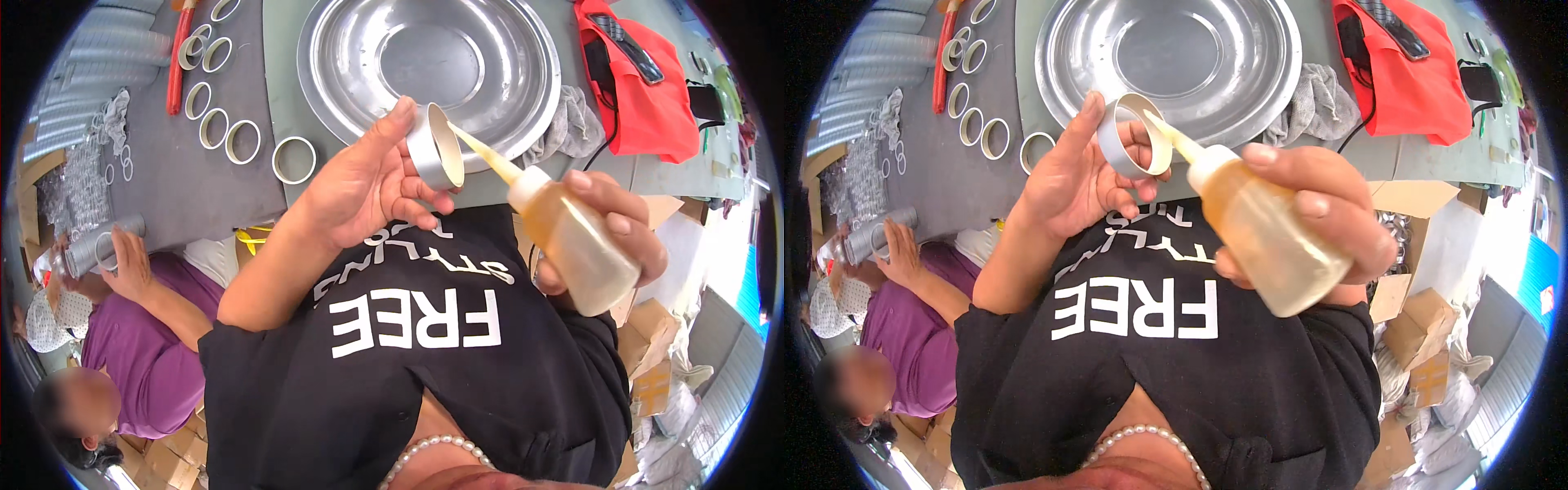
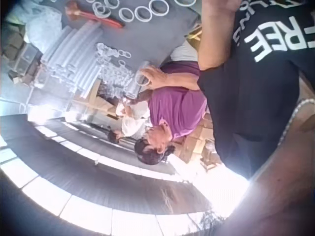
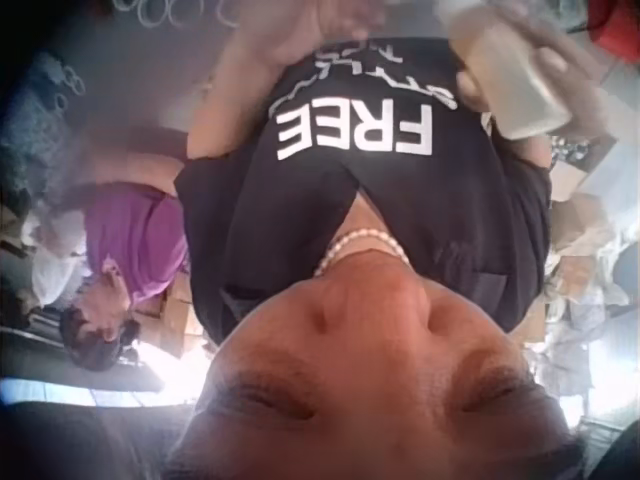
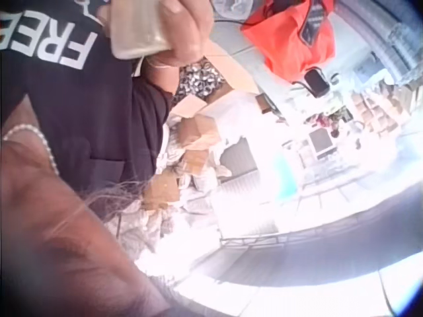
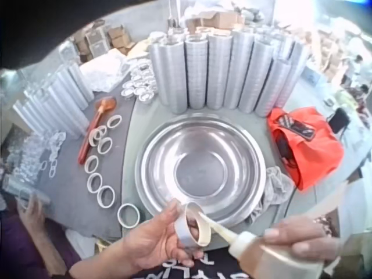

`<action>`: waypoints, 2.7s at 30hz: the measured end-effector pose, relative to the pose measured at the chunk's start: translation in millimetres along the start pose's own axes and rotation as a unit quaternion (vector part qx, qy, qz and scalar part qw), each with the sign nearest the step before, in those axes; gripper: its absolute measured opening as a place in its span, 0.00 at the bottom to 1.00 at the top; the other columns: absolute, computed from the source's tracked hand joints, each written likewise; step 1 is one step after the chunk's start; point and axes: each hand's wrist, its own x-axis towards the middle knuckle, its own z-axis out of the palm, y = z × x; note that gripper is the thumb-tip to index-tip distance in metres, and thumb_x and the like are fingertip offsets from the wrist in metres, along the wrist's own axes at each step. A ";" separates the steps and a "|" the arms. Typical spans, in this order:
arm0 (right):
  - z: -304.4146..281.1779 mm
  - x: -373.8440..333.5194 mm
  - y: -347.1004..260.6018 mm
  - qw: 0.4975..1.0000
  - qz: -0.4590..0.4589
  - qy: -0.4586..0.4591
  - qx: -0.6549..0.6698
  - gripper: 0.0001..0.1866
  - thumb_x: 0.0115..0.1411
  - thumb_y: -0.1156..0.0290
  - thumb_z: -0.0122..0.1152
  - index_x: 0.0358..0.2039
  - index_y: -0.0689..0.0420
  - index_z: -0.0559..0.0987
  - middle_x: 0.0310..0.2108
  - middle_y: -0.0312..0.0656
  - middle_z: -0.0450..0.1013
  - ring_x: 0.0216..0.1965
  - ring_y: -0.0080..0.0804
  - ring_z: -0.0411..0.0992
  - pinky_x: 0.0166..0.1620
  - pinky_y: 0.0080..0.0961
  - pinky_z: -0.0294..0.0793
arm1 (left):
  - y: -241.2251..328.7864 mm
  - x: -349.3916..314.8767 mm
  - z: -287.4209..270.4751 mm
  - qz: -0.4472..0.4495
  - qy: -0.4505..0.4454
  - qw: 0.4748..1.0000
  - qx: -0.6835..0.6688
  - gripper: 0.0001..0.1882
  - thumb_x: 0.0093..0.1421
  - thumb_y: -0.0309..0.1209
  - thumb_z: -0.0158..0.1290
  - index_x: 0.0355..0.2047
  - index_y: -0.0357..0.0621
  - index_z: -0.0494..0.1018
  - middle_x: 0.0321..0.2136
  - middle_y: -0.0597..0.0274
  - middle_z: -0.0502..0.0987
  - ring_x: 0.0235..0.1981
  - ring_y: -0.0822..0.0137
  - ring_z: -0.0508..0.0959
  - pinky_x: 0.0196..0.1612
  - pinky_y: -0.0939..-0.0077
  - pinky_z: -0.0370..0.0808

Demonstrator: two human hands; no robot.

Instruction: The person applies glue from a squeeze bottle to the edge of small white rings and places them into a metal tray. The person repeats this process for multiple rings, handling them one at a time.

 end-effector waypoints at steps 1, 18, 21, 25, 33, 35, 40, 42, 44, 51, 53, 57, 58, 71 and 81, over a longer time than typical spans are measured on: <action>2.0 4.7 -2.2 0.999 -0.013 -0.036 -0.008 0.38 0.50 0.63 0.77 0.54 0.54 0.61 0.46 0.62 0.73 0.34 0.39 0.76 0.37 0.32 0.78 | -1.6 -1.0 0.5 -0.003 0.000 1.000 -0.003 0.34 0.70 0.54 0.38 0.56 0.31 0.60 0.39 0.41 0.78 0.33 0.55 0.84 0.30 0.69 0.87; 0.6 8.4 -12.6 0.998 0.051 -0.023 0.041 0.40 0.41 0.75 0.81 0.51 0.59 0.63 0.43 0.63 0.74 0.37 0.38 0.78 0.34 0.23 0.81 | -6.6 -7.8 17.7 0.276 0.007 0.893 0.355 0.40 0.46 0.24 0.68 0.59 0.38 0.63 0.51 0.55 0.70 0.51 0.64 0.74 0.46 0.68 0.83; -10.7 13.6 -10.3 0.997 0.049 -0.046 0.029 0.38 0.45 0.75 0.77 0.52 0.64 0.61 0.40 0.65 0.73 0.39 0.41 0.79 0.36 0.25 0.82 | -2.3 -7.0 23.6 0.338 -0.001 0.813 0.474 0.43 0.39 0.18 0.70 0.58 0.38 0.65 0.51 0.55 0.69 0.53 0.64 0.74 0.47 0.69 0.83; -11.5 17.4 -4.8 0.996 0.084 -0.021 0.020 0.35 0.51 0.66 0.72 0.51 0.63 0.60 0.38 0.62 0.74 0.39 0.44 0.78 0.41 0.34 0.80 | 6.2 -7.7 24.0 0.404 -0.047 0.688 0.601 0.38 0.40 0.18 0.70 0.54 0.39 0.69 0.51 0.54 0.70 0.52 0.63 0.75 0.47 0.73 0.82; -7.8 17.7 9.5 0.951 0.281 0.072 0.105 0.30 0.52 0.57 0.58 0.47 0.68 0.68 0.35 0.54 0.73 0.37 0.43 0.76 0.40 0.34 0.76 | 2.2 -2.6 24.4 0.506 -0.081 0.534 0.673 0.24 0.39 0.19 0.69 0.41 0.43 0.80 0.45 0.52 0.76 0.46 0.60 0.79 0.44 0.72 0.79; -5.9 21.0 17.4 0.927 0.311 0.095 0.188 0.25 0.55 0.61 0.57 0.46 0.67 0.70 0.34 0.55 0.76 0.32 0.40 0.77 0.33 0.27 0.76 | 3.0 -0.8 21.5 0.510 -0.103 0.516 0.680 0.24 0.39 0.19 0.69 0.40 0.43 0.80 0.45 0.52 0.76 0.46 0.59 0.79 0.43 0.73 0.79; -13.6 12.0 34.7 0.792 0.482 0.072 0.367 0.26 0.60 0.58 0.52 0.50 0.67 0.68 0.39 0.54 0.73 0.30 0.32 0.73 0.26 0.19 0.71 | 0.1 -0.7 28.2 0.524 -0.133 0.522 0.660 0.24 0.40 0.16 0.67 0.40 0.43 0.80 0.46 0.52 0.76 0.47 0.57 0.78 0.43 0.71 0.79; -5.1 6.5 42.1 0.720 0.509 0.049 0.468 0.25 0.63 0.56 0.51 0.49 0.66 0.70 0.38 0.54 0.75 0.23 0.25 0.70 0.16 0.11 0.66 | -3.3 -5.0 28.8 0.514 -0.120 0.540 0.656 0.24 0.39 0.15 0.66 0.41 0.42 0.80 0.46 0.51 0.76 0.47 0.56 0.78 0.46 0.69 0.78; 9.3 -0.2 33.3 0.674 0.521 0.099 0.514 0.24 0.64 0.54 0.50 0.47 0.63 0.73 0.35 0.56 0.78 0.12 0.17 0.63 0.13 0.11 0.59 | -7.7 -8.4 37.1 0.499 -0.099 0.577 0.639 0.25 0.38 0.16 0.66 0.41 0.42 0.79 0.47 0.51 0.76 0.48 0.56 0.78 0.48 0.67 0.76; 3.8 -26.3 37.6 0.528 0.383 0.308 0.693 0.23 0.67 0.54 0.53 0.50 0.60 0.74 0.49 0.50 0.73 0.24 0.20 0.66 0.27 0.16 0.69 | -41.7 -17.0 27.8 0.409 -0.040 0.757 0.508 0.33 0.40 0.19 0.68 0.51 0.40 0.74 0.49 0.52 0.72 0.50 0.60 0.76 0.47 0.69 0.81; -11.4 -28.8 35.9 0.556 0.324 0.360 0.676 0.25 0.67 0.56 0.55 0.53 0.66 0.71 0.55 0.53 0.69 0.27 0.20 0.67 0.31 0.16 0.70 | -45.9 -23.6 18.7 0.336 -0.040 0.802 0.492 0.36 0.39 0.21 0.70 0.53 0.40 0.72 0.50 0.53 0.71 0.51 0.62 0.75 0.47 0.69 0.82; -62.3 -53.3 44.4 0.700 0.265 0.435 0.500 0.20 0.66 0.57 0.57 0.46 0.62 0.75 0.46 0.47 0.74 0.26 0.21 0.66 0.30 0.18 0.70 | -41.4 -43.3 -2.3 0.246 0.074 0.744 0.617 0.36 0.41 0.28 0.70 0.53 0.41 0.72 0.48 0.56 0.72 0.47 0.64 0.76 0.43 0.70 0.81; -72.0 -60.4 45.6 0.748 0.277 0.467 0.381 0.18 0.65 0.57 0.58 0.43 0.60 0.76 0.40 0.44 0.76 0.23 0.22 0.67 0.27 0.19 0.69 | -42.7 -46.0 -13.5 0.241 0.118 0.708 0.653 0.36 0.42 0.29 0.70 0.54 0.43 0.72 0.47 0.57 0.73 0.45 0.65 0.77 0.41 0.71 0.80; -110.2 -109.0 57.9 0.889 0.206 0.405 -0.059 0.18 0.60 0.73 0.64 0.49 0.59 0.72 0.44 0.45 0.73 0.43 0.33 0.73 0.47 0.29 0.75 | -23.8 -71.4 -57.6 0.267 0.396 0.451 0.754 0.32 0.43 0.39 0.66 0.50 0.43 0.72 0.43 0.54 0.71 0.46 0.51 0.75 0.47 0.60 0.73; -82.2 -70.9 81.9 0.758 0.216 0.290 0.543 0.25 0.62 0.65 0.59 0.57 0.63 0.68 0.51 0.50 0.72 0.49 0.40 0.73 0.53 0.33 0.74 | 3.9 -134.5 -78.2 0.263 0.555 0.445 0.651 0.32 0.43 0.40 0.66 0.50 0.46 0.73 0.42 0.59 0.72 0.38 0.61 0.75 0.42 0.65 0.75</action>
